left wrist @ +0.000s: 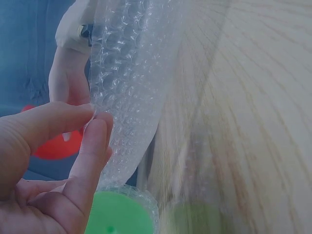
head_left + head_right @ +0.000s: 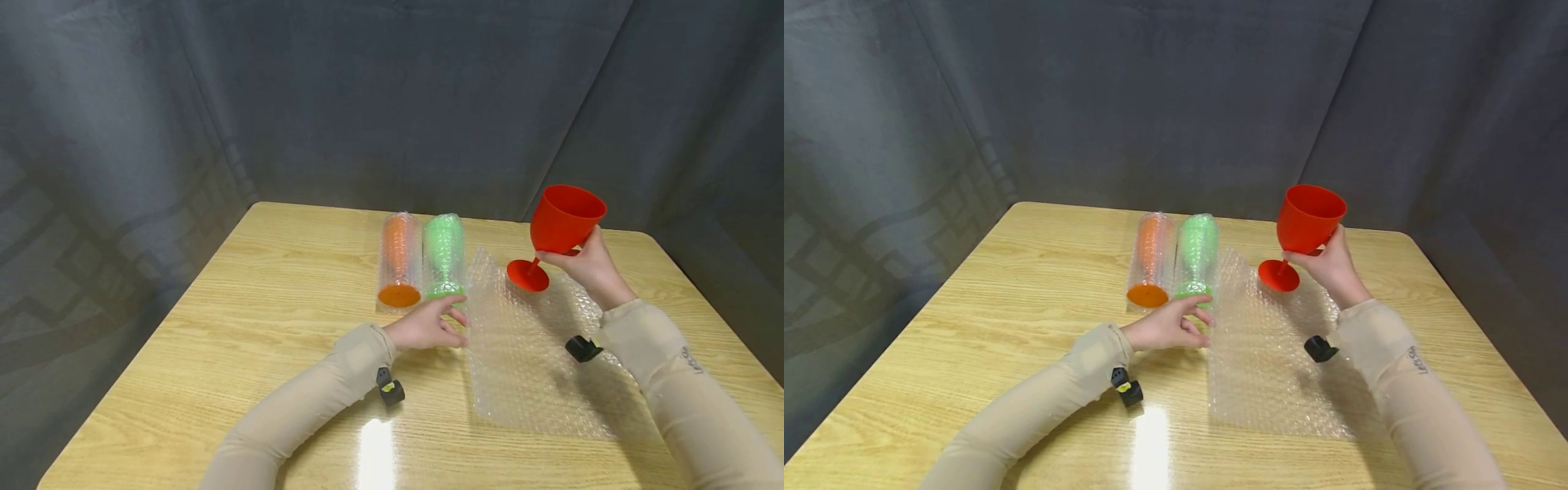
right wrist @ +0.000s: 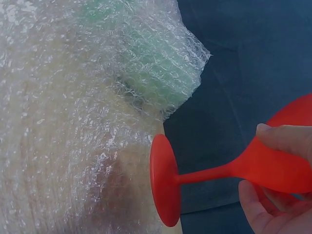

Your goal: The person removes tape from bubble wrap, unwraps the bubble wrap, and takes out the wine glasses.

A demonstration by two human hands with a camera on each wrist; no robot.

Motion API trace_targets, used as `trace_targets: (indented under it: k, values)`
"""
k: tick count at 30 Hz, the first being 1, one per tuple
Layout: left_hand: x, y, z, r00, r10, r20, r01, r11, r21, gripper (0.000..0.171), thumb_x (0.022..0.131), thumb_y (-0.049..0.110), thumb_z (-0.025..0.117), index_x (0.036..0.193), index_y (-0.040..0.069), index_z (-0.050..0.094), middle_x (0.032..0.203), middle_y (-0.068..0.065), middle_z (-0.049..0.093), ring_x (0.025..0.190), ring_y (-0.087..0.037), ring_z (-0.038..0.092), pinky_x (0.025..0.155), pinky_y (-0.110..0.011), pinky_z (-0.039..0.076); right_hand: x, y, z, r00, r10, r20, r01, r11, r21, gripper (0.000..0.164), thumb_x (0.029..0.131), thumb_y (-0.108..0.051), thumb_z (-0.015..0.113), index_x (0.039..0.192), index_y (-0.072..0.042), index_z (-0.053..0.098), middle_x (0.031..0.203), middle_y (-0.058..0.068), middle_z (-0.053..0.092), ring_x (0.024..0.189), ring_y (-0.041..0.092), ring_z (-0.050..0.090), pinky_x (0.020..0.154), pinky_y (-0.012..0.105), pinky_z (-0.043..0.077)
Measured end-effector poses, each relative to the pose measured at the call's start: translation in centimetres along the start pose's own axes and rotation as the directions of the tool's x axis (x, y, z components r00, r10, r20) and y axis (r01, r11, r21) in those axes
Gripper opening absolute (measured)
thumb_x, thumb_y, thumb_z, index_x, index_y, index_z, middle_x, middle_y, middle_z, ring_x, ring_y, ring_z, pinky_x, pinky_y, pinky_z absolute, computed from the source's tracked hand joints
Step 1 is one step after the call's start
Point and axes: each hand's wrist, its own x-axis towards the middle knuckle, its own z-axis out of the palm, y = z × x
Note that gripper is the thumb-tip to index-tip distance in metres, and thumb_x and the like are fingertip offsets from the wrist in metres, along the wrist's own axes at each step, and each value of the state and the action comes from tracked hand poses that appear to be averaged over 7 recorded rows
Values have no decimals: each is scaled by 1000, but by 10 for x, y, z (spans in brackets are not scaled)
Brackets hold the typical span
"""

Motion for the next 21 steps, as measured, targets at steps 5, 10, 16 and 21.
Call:
trace_targets:
  k: [5,10,16,21]
  values:
    - [-1,1,0,1000,-1,-3,1,1000,-3,79,78,3,71,146,9,29,119,-11,60,87,-19,68,72,-21,55,2,-2,2,1000,11,-9,-11,1000,-6,78,82,-30,70,137,-34,15,125,-19,35,113,10,36,83,16,44]
    - [-1,1,0,1000,-6,-2,6,1000,-9,80,78,2,71,146,9,29,119,-11,60,87,-19,68,73,-22,55,3,-4,5,1000,26,-16,-26,1000,-12,81,82,-31,70,140,-31,13,131,-11,35,117,14,35,88,22,43]
    - [-2,1,0,1000,-5,0,5,1000,-6,80,79,2,70,146,9,28,120,-11,60,88,-19,68,73,-22,55,6,-4,7,1000,3,-31,-4,1000,-14,78,83,-23,70,140,-27,16,120,-20,37,111,9,37,83,15,43]
    - [-2,1,0,1000,-6,-1,6,1000,-7,79,79,3,70,146,9,28,120,-12,60,87,-19,68,73,-22,55,9,-3,7,999,15,-35,-15,1000,-13,79,83,-23,71,139,-27,15,118,-22,36,112,9,37,83,14,43]
